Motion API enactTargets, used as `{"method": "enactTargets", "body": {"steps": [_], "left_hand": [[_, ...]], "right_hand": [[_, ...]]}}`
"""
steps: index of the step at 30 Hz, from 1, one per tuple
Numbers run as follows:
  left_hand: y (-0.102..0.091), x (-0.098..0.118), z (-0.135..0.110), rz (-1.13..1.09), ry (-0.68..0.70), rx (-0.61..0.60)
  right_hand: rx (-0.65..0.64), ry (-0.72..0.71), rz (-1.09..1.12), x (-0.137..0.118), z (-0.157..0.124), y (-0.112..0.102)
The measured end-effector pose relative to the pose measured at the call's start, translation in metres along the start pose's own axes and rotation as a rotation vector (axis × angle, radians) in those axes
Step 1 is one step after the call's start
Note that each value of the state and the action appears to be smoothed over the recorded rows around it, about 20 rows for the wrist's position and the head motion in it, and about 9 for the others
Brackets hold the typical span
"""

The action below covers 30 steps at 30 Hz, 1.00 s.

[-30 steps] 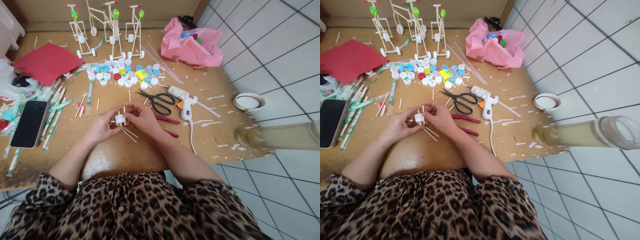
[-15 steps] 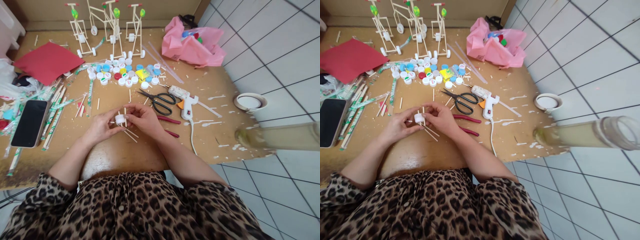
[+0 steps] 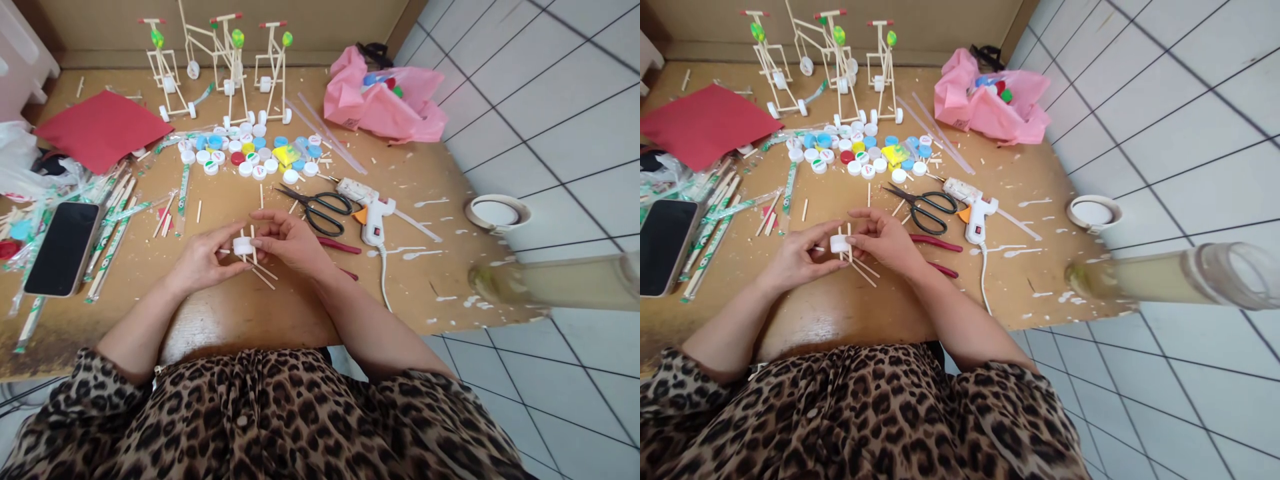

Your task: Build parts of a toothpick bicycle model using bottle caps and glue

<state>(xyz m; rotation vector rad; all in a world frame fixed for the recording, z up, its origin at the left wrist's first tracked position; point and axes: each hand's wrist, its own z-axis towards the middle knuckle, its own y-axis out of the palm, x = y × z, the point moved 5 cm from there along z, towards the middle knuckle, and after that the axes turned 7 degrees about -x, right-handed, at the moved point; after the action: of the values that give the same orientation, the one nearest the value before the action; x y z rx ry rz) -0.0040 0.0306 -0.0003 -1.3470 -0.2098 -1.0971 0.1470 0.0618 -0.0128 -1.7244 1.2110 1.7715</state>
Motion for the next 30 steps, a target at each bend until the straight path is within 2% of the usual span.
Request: {"method": "enactTargets", "body": {"steps": [8,15,22,30], "left_hand": [[0.0013,-0.0041,0.0015,-0.176,-0.05,-0.003],[0.001,0.0013,0.0019,-0.296,-0.049,-0.031],[0.0021,0.0034,0.0007,-0.284,-0.075,-0.023],[0.0026,0.0034,-0.0012,-0.229,-0.092,-0.036]], "right_hand": [[-0.038,0.034,0.059,0.0003,0.0002,0.0013],[-0.059,0.086,0.11,0.0009,0.0001,0.0004],[-0.044,0.061,0.105,-0.0011,-0.0002,0.0018],[-0.088,0.044,0.048,-0.0017,-0.0004,0.0019]]}}
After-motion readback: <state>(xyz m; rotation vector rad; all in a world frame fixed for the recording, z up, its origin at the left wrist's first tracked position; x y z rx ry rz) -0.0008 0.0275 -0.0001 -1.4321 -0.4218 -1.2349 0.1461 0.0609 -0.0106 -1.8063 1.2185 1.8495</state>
